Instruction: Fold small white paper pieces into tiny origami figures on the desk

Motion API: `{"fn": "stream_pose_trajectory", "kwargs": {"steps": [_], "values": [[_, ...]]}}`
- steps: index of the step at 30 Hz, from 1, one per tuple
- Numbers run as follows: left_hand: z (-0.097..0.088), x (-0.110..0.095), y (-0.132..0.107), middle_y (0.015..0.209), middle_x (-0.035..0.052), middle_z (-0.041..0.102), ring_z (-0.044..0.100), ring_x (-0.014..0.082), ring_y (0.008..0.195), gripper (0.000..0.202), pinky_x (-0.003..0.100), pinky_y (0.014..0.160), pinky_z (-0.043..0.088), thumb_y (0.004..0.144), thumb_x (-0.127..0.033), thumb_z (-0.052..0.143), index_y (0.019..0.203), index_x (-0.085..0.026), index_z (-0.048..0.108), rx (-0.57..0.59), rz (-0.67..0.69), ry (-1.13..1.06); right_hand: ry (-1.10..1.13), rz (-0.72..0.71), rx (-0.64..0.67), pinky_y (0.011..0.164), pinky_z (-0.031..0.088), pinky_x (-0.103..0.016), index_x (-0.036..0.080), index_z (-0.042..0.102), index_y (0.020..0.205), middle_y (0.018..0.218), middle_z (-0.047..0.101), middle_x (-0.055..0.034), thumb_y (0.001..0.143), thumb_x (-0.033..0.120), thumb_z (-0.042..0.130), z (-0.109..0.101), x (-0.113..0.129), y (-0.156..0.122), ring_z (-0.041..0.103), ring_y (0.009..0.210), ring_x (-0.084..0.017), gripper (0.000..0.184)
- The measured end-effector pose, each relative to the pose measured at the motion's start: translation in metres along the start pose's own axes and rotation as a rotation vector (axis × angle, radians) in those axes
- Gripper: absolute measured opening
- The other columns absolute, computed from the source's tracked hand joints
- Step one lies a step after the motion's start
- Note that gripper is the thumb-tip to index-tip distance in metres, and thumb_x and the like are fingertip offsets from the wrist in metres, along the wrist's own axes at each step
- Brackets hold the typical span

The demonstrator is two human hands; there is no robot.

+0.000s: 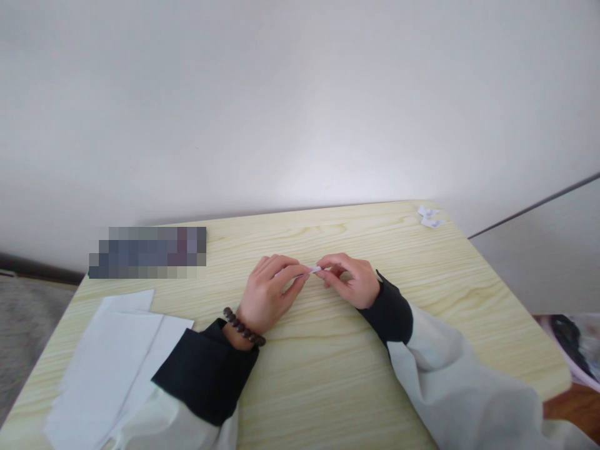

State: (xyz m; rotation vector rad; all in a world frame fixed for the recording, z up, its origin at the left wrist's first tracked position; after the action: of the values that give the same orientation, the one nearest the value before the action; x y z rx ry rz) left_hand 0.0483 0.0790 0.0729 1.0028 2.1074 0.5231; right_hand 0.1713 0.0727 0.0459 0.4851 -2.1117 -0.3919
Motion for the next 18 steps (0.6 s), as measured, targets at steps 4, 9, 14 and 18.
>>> {"fn": "stream_pose_trajectory", "kwargs": {"steps": [4, 9, 14, 18], "values": [[-0.007, 0.011, 0.000, 0.083, 0.0035, 0.066, 0.061, 0.0122, 0.076, 0.010, 0.024, 0.068, 0.047, 0.081, -0.015, 0.058, 0.088, -0.017, 0.065, -0.050, -0.146, -0.144, 0.004, -0.007, -0.042, 0.048, 0.047, -0.017, 0.019, 0.056, 0.095, 0.084, 0.069, -0.0025, 0.083, 0.022, 0.057, -0.003, 0.001, -0.001, 0.061, 0.048, -0.006, 0.012], [-0.005, 0.025, -0.002, 0.081, 0.0028, 0.068, 0.062, 0.0125, 0.073, 0.010, 0.023, 0.067, 0.048, 0.079, -0.018, 0.060, 0.085, -0.017, 0.067, -0.032, -0.297, -0.250, -0.155, -0.165, -0.098, 0.050, 0.047, -0.017, 0.019, 0.061, 0.087, 0.077, 0.071, -0.0011, 0.084, 0.017, 0.055, -0.010, 0.020, -0.002, 0.060, 0.049, -0.006, 0.007], [0.000, 0.026, -0.002, 0.079, 0.0028, 0.068, 0.062, 0.0127, 0.072, 0.009, 0.023, 0.065, 0.049, 0.079, -0.020, 0.061, 0.082, -0.017, 0.068, -0.001, -0.321, -0.285, -0.278, -0.309, -0.121, 0.054, 0.049, -0.016, 0.019, 0.064, 0.089, 0.076, 0.073, -0.0007, 0.083, 0.016, 0.057, -0.011, 0.037, -0.003, 0.065, 0.058, -0.008, 0.009], [0.002, 0.022, -0.001, 0.077, 0.0032, 0.068, 0.062, 0.0126, 0.069, 0.008, 0.022, 0.062, 0.049, 0.078, -0.020, 0.061, 0.079, -0.017, 0.069, 0.002, -0.307, -0.302, -0.358, -0.356, -0.132, 0.058, 0.050, -0.015, 0.020, 0.066, 0.089, 0.075, 0.073, 0.0011, 0.083, 0.017, 0.059, -0.010, 0.042, -0.005, 0.066, 0.058, -0.007, 0.010]]}}
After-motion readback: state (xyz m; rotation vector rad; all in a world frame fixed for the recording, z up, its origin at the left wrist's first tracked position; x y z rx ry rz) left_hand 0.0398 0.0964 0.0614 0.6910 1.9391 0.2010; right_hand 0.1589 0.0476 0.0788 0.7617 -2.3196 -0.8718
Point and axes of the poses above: each hand's wrist, its own y-axis towards the middle knuckle, its own z-axis out of the palm, x = y × z, the point moved 10 cm from there along y, towards the middle knuckle
